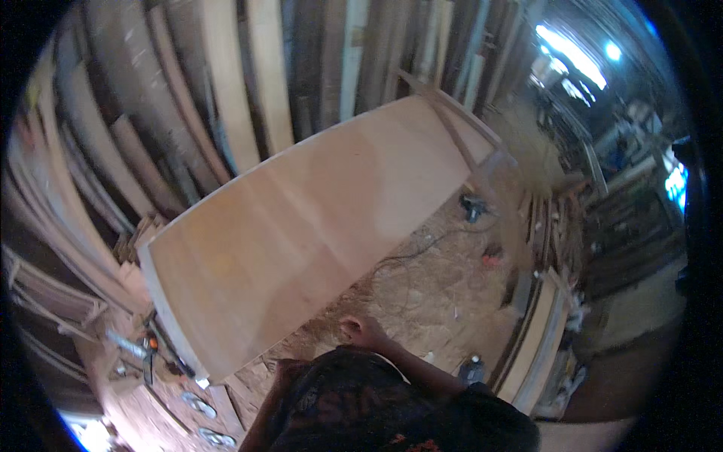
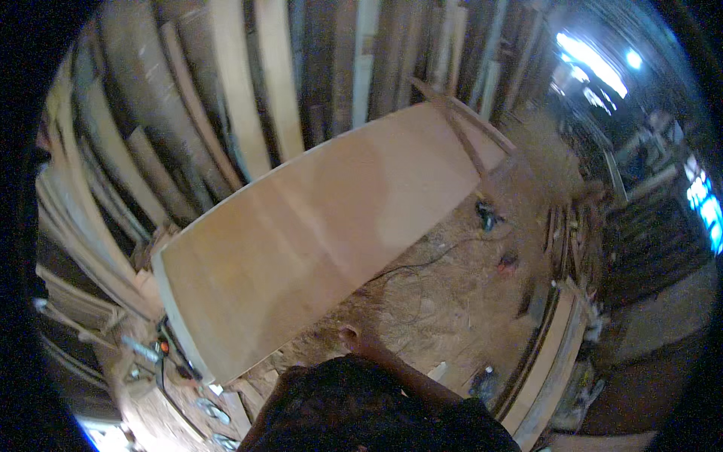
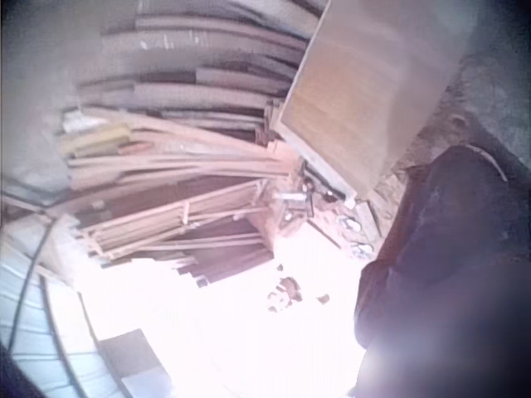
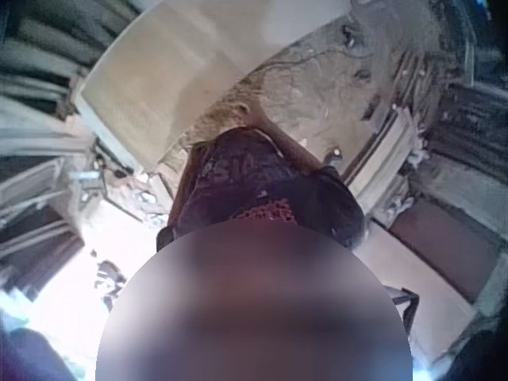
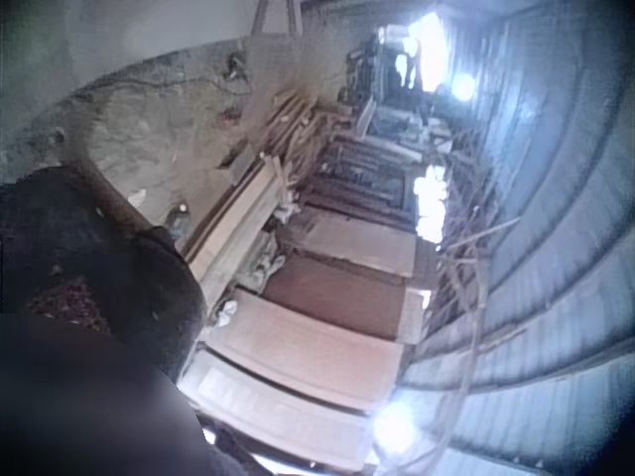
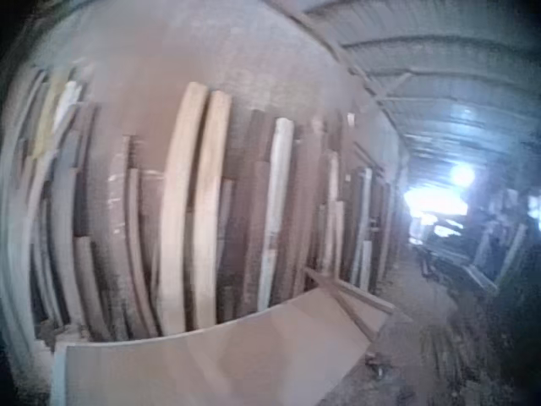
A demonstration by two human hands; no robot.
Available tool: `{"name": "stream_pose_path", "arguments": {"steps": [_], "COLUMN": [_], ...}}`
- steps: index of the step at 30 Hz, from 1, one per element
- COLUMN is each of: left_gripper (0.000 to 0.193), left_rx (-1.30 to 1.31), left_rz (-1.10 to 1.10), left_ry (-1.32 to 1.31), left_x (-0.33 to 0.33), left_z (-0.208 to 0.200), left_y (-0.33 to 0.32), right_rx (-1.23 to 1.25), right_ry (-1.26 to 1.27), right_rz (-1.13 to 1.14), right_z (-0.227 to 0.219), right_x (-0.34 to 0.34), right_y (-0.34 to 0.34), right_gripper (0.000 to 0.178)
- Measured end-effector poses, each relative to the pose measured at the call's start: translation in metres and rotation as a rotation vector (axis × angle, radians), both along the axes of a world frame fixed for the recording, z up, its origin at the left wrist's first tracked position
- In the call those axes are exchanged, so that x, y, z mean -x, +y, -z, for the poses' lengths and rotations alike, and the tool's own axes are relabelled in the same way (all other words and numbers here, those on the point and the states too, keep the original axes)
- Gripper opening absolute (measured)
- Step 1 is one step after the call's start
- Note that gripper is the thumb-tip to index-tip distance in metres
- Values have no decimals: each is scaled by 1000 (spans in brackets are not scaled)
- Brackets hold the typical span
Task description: The person uses a circular saw to cut a wooden frame resting on a large plywood sheet, then removes the frame and measures the sheet with a tape measure while marking it with a pencil.
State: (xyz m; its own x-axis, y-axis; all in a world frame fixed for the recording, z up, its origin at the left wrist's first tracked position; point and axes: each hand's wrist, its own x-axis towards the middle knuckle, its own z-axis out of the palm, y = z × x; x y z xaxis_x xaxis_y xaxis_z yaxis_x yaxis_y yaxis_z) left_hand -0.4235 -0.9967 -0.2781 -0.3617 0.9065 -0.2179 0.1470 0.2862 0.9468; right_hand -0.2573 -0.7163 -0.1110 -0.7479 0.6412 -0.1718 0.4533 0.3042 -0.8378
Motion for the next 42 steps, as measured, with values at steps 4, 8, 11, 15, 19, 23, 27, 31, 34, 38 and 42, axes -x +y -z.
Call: {"name": "stream_pose_path", "arguments": {"steps": [4,8,11,15,19,23,27,31,34,38,42], "left_gripper": [33,38,41,42,37,33,35,49,73,96,102], "left_rx": [241,142,130,85,7,-121,-173,-391,-185,-35,-40], "left_rz": [98,135,262,368,370,312,269,235,273,371,334], "left_ry": [29,-86,-14,-10,72,175,351,519,628,701,678], "left_x": [-29,-71,-104,-136,-143,-144,-150,-163,-173,-180,-186], "left_z": [-61,-75,-73,-92,-117,-129,-151,-172,-178,-181,-172], "left_y": [114,228,294,353,397,470,566,674,746,795,805], "right_rx": [-30,-29,99,208,260,314,200,312,233,203,284], "right_ry": [-213,-194,-91,-67,44,-164,-75,-112,-74,201,199], "right_rz": [81,276,502,787,891,851,737,867,937,1192,1093], "right_z": [29,37,37,49,78,103,97,69,48,38,31], "right_x": [-93,-178,-244,-302,-318,-308,-324,-382,-434,-456,-435], "right_y": [36,65,75,86,93,126,184,251,305,371,424], "right_gripper": [28,31,31,31,32,41,43,41,33,30,32]}}
